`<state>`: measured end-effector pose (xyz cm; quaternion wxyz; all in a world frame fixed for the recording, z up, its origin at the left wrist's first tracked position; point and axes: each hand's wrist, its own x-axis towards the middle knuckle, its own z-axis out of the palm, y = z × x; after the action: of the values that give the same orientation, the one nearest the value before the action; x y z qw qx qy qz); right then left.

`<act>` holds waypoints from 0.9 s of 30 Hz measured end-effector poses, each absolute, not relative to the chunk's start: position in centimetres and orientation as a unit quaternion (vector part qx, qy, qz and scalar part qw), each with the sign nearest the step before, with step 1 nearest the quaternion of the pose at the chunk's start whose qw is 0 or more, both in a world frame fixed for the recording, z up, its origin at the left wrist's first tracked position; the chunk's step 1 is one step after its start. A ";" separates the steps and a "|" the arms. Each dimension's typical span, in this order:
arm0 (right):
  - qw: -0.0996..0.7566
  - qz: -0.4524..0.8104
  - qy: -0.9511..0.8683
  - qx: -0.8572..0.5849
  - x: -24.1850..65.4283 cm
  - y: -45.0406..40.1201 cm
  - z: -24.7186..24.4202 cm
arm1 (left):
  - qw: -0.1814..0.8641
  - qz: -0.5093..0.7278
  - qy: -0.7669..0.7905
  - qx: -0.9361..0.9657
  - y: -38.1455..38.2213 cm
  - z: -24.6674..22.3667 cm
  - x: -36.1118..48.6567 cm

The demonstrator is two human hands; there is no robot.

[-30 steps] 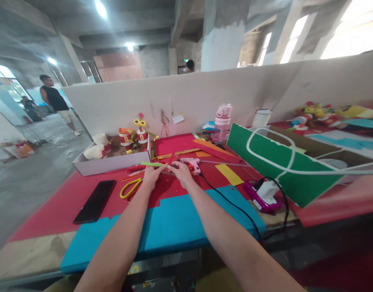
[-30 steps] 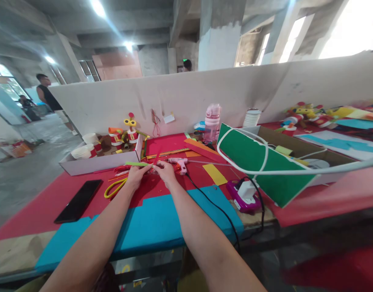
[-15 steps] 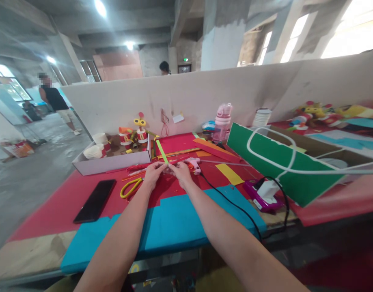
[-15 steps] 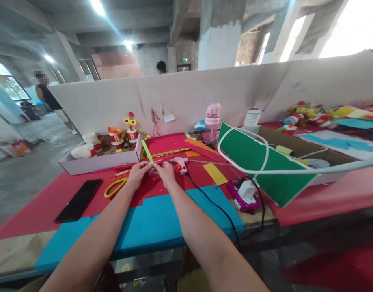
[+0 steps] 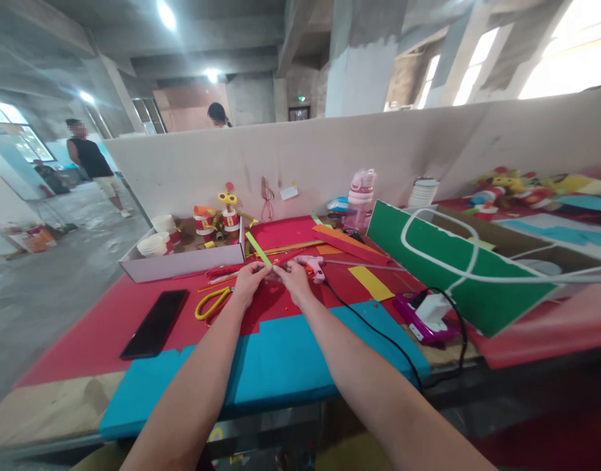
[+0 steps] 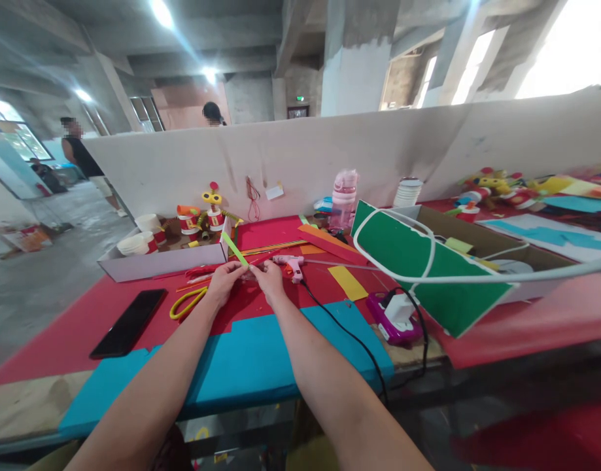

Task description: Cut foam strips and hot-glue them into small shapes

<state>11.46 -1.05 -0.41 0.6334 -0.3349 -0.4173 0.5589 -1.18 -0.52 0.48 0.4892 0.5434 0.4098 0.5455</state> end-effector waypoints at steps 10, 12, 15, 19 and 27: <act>0.632 0.559 -0.414 -0.341 11.5 -0.7 -0.7 | 0.493 0.545 0.398 0.549 -0.3 0.2 -1.3; 0.630 0.564 -0.414 -0.336 11.5 -0.8 -0.5 | 0.492 0.549 0.397 0.547 -0.3 0.2 -1.3; 0.619 0.565 -0.431 -0.335 11.4 -1.0 -0.4 | 0.490 0.549 0.401 0.546 -0.3 0.3 -1.3; 0.626 0.534 -0.444 -0.353 11.4 -0.7 -0.5 | 0.492 0.551 0.395 0.546 -0.4 0.4 -1.2; 0.637 0.183 -0.588 -0.464 13.2 -3.9 2.7 | 0.461 0.578 0.427 0.521 -0.4 0.5 -1.2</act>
<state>13.21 -3.86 2.69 0.6370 -0.4638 -0.5880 0.1829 -1.20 -0.41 0.55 0.4607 0.5206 0.4267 0.5785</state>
